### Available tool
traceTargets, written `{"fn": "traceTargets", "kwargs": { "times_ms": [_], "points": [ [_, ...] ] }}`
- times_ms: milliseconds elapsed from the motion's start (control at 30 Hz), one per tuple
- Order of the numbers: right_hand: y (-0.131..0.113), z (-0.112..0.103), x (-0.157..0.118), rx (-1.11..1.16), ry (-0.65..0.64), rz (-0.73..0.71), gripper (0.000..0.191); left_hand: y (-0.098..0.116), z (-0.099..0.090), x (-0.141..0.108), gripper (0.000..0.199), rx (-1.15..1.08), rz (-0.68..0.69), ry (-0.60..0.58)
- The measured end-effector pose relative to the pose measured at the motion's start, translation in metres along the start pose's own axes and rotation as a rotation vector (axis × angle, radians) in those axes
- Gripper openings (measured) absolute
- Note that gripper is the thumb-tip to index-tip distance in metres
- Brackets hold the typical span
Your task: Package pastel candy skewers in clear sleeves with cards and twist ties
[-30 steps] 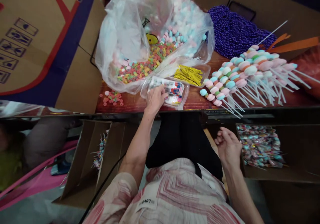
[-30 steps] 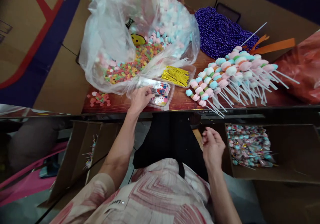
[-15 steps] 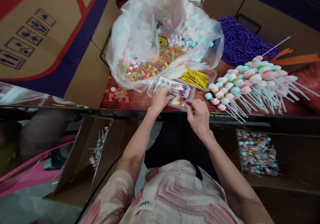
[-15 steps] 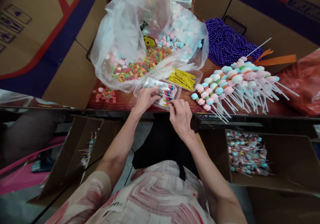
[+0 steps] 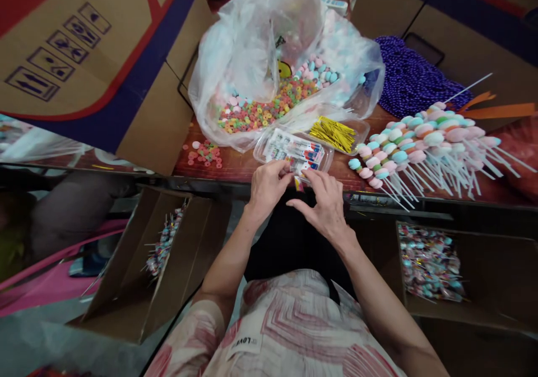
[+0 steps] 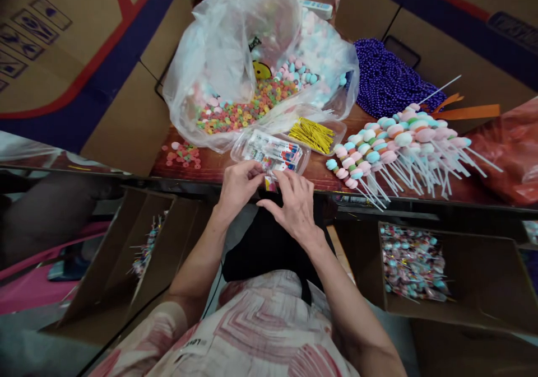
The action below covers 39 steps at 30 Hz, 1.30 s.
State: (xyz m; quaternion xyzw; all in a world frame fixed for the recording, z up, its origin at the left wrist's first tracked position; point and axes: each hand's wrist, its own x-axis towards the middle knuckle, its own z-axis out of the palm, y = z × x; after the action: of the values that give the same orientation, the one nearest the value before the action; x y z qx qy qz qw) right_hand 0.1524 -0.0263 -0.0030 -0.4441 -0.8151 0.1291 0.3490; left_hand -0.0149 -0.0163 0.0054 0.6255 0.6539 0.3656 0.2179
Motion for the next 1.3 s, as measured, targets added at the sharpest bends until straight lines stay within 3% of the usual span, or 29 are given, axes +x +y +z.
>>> {"fn": "traceTargets", "kwargs": {
  "times_ms": [67, 133, 233, 300, 433, 500, 567, 633, 767, 967, 1167, 1300],
  "points": [
    [-0.001, 0.001, -0.004, 0.015, 0.068, 0.041, 0.021, 0.003, 0.0, -0.006, 0.002, -0.044, 0.002, -0.016],
    [0.0, 0.0, -0.005, 0.063, 0.165, 0.12, 0.015, 0.007, 0.001, -0.014, 0.008, -0.112, 0.015, 0.011],
    [0.003, -0.004, -0.005, 0.224, 0.261, 0.292, 0.016, 0.016, 0.008, -0.035, 0.017, -0.245, -0.025, 0.187],
    [0.006, -0.004, -0.005, 0.399, 0.277, 0.43, 0.02, 0.02, 0.019, -0.051, 0.027, -0.4, -0.126, 0.223],
    [0.011, 0.003, -0.01, 0.659, 0.293, 0.592, 0.026, 0.024, 0.044, -0.07, 0.036, -0.974, -0.468, 0.018],
    [0.011, 0.008, -0.013, 0.714, 0.282, 0.615, 0.028, 0.024, 0.051, -0.068, 0.043, -1.227, -0.597, 0.053],
    [0.01, 0.012, -0.018, 0.745, 0.253, 0.632, 0.031, 0.023, 0.053, -0.061, 0.041, -1.344, -0.663, 0.165],
    [0.01, 0.014, -0.022, 0.767, 0.213, 0.645, 0.033, 0.022, 0.053, -0.054, 0.033, -1.374, -0.713, 0.252],
    [0.011, 0.015, -0.029, 0.807, 0.173, 0.667, 0.031, 0.022, 0.055, -0.052, 0.028, -1.443, -0.79, 0.271],
    [0.01, 0.017, -0.036, 0.874, 0.161, 0.702, 0.032, 0.026, 0.062, -0.06, 0.037, -1.424, -0.726, 0.381],
    [0.009, 0.005, -0.041, 0.761, 0.112, 0.648, 0.029, 0.013, 0.058, -0.06, 0.037, -1.37, -0.721, 0.288],
    [0.012, 0.005, -0.047, 0.788, 0.144, 0.701, 0.031, 0.015, 0.063, -0.062, 0.038, -1.368, -0.706, 0.367]
  ]
}}
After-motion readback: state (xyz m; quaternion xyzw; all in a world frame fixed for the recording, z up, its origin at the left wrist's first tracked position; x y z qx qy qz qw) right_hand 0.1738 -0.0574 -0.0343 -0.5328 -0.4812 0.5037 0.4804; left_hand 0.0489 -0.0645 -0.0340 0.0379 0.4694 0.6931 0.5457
